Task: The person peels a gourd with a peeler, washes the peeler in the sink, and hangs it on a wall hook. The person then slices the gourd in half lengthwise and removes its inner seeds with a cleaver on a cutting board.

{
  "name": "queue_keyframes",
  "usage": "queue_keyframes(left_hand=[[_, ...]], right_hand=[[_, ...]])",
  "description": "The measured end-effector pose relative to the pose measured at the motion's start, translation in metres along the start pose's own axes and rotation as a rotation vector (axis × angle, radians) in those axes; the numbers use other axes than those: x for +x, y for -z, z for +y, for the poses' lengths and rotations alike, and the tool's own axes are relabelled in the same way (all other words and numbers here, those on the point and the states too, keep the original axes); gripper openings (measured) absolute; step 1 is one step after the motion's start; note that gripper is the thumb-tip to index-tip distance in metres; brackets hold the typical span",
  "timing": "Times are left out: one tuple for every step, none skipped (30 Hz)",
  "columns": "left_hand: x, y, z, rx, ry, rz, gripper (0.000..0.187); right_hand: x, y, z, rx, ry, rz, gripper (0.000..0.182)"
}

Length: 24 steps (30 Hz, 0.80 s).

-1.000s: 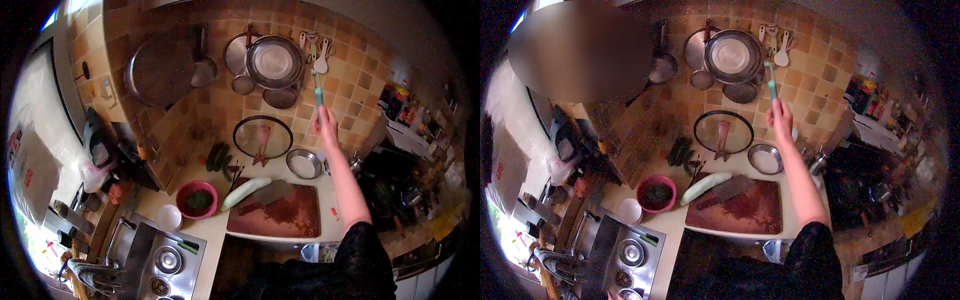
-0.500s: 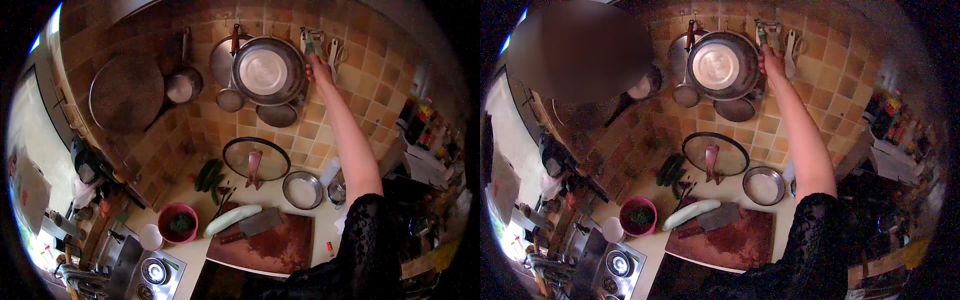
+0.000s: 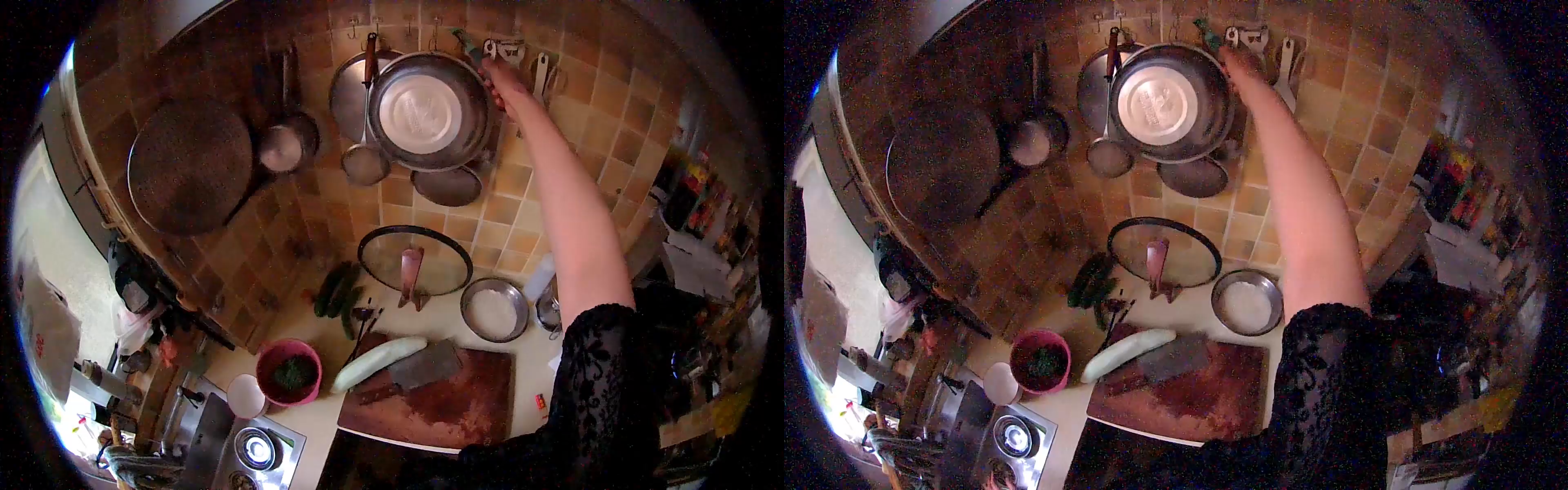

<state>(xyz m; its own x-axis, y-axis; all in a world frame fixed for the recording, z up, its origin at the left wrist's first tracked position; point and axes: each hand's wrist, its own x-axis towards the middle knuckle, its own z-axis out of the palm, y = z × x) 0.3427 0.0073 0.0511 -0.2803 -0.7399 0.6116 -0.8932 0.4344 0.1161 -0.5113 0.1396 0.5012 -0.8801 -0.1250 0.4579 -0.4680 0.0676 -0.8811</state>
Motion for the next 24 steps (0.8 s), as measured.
queue_keyframes(left_hand=[[0.004, 0.002, 0.005, 0.000, -0.043, 0.045, 0.027], [0.001, -0.005, 0.000, 0.024, -0.006, 0.038, 0.028], [-0.005, -0.013, -0.006, 0.048, 0.034, 0.030, 0.029], [-0.009, -0.018, -0.013, 0.048, 0.045, 0.036, 0.031], [-0.014, -0.021, -0.020, 0.050, 0.056, 0.039, 0.032], [-0.016, -0.021, -0.023, 0.054, 0.065, 0.040, 0.034], [-0.017, -0.022, -0.025, -0.027, 0.167, -0.008, 0.034], [-0.014, -0.020, -0.021, -0.100, 0.266, -0.061, 0.035], [-0.019, -0.020, -0.024, -0.166, 0.365, -0.118, 0.036], [-0.034, -0.049, -0.062, -0.184, 0.311, -0.243, 0.038], [-0.049, -0.071, -0.109, -0.189, 0.250, -0.378, 0.044], [-0.046, -0.060, -0.102, -0.206, 0.306, -0.369, 0.046], [-0.030, -0.049, -0.067, -0.229, 0.363, -0.359, 0.049], [-0.028, -0.050, -0.059, -0.277, 0.324, -0.325, 0.049], [-0.024, -0.048, -0.052, -0.331, 0.286, -0.288, 0.051], [-0.011, -0.040, -0.032, -0.354, 0.372, -0.348, 0.055], [-0.004, -0.034, -0.022, -0.379, 0.463, -0.402, 0.059], [-0.015, -0.054, -0.040, -0.398, 0.416, -0.389, 0.060], [-0.016, -0.068, -0.040, -0.479, 0.414, -0.301, 0.052], [-0.012, -0.070, -0.037, -0.443, 0.361, -0.308, 0.050], [-0.006, -0.073, -0.031, -0.408, 0.312, -0.316, 0.049], [0.000, -0.075, -0.023, -0.446, 0.305, -0.321, 0.048], [0.007, -0.078, -0.013, -0.487, 0.297, -0.325, 0.046], [0.012, -0.080, -0.005, -0.531, 0.288, -0.332, 0.045]], right_hand=[[0.004, 0.002, 0.007, -0.022, 0.007, 0.006, 0.052], [0.004, 0.004, 0.011, -0.044, 0.014, 0.012, 0.052], [0.000, 0.007, 0.013, -0.057, 0.016, -0.005, 0.053], [-0.001, 0.010, 0.014, -0.070, -0.009, -0.024, 0.053], [-0.001, 0.014, 0.017, -0.084, -0.033, -0.042, 0.054], [0.002, 0.018, 0.024, -0.098, -0.089, -0.061, 0.054], [0.004, 0.020, 0.035, -0.114, -0.152, -0.081, 0.055], [-0.001, 0.021, 0.039, -0.189, -0.140, -0.031, 0.056], [-0.010, 0.023, 0.041, -0.268, -0.135, 0.016, 0.058], [-0.012, 0.029, 0.053, -0.354, -0.094, 0.036, 0.060], [-0.014, 0.034, 0.066, -0.442, -0.055, 0.061, 0.062], [-0.010, 0.045, 0.085, -0.536, 0.028, 0.062, 0.064], [-0.040, 0.060, 0.077, -0.660, 0.053, -0.020, 0.066], [-0.068, 0.066, 0.080, -0.498, -0.034, -0.095, 0.054], [-0.094, 0.067, 0.088, -0.330, -0.118, -0.155, 0.067], [-0.124, 0.072, 0.099, -0.328, 0.016, -0.105, 0.046], [-0.157, 0.079, 0.107, -0.325, 0.158, -0.055, 0.045], [-0.193, 0.083, 0.118, -0.301, 0.105, -0.116, 0.041], [-0.237, 0.087, 0.130, -0.277, 0.057, -0.174, 0.038], [-0.285, 0.091, 0.138, -0.318, -0.032, -0.168, 0.034], [-0.327, 0.095, 0.150, -0.248, -0.140, -0.188, 0.033], [-0.365, 0.110, 0.179, -0.252, -0.128, -0.230, 0.029], [-0.404, 0.125, 0.196, -0.465, -0.167, -0.236, 0.027], [-0.450, 0.143, 0.222, -0.539, -0.097, -0.199, 0.027]])
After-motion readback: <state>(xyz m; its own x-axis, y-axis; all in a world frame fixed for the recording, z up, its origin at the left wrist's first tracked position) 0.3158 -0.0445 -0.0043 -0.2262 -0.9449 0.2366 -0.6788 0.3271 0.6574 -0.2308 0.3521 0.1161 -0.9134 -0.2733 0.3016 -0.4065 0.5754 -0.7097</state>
